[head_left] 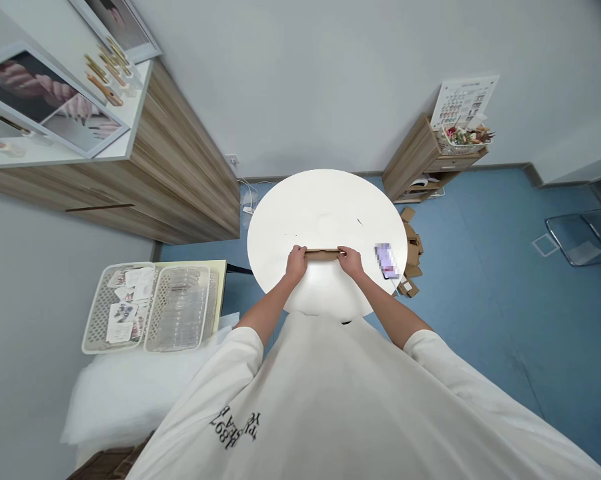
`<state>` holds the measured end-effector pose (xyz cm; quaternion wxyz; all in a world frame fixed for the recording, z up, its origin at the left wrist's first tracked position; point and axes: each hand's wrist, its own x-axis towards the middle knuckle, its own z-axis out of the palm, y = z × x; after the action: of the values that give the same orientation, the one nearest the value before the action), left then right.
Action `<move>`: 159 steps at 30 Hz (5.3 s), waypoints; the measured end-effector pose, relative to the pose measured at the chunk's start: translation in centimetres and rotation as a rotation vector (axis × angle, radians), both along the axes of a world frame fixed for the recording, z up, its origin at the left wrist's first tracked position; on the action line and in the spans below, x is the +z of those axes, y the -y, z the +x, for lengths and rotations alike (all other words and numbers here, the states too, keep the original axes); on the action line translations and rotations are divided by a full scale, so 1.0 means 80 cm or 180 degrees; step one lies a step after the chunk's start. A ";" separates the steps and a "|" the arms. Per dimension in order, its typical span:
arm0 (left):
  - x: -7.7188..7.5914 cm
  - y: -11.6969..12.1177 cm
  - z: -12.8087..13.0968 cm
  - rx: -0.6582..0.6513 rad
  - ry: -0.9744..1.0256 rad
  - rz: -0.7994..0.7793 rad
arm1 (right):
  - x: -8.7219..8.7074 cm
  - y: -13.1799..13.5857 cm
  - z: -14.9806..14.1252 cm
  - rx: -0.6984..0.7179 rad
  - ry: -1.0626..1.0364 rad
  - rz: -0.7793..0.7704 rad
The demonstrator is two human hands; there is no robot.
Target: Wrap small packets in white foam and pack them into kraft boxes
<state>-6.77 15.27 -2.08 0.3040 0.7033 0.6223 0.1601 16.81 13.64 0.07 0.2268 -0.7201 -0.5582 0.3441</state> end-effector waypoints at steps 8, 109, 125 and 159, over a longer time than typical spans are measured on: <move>0.002 0.004 -0.006 -0.0345 -0.0244 0.0064 | -0.011 0.004 0.002 0.0376 0.0308 0.0192; 0.067 0.071 0.581 -0.0476 0.1443 -0.0812 | 0.022 0.152 0.532 -0.1692 -0.0847 0.0137; 0.036 0.077 0.529 -0.0112 0.1251 -0.1288 | -0.012 0.164 0.494 -0.1521 -0.1063 -0.0264; 0.045 0.189 0.119 0.1324 0.1834 -0.0890 | 0.012 0.131 0.104 0.0159 -0.1004 -0.0379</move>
<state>2.71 0.12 1.51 0.5205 0.4399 0.6566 0.3231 25.10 3.13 1.00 0.2599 -0.6553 -0.5119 0.4909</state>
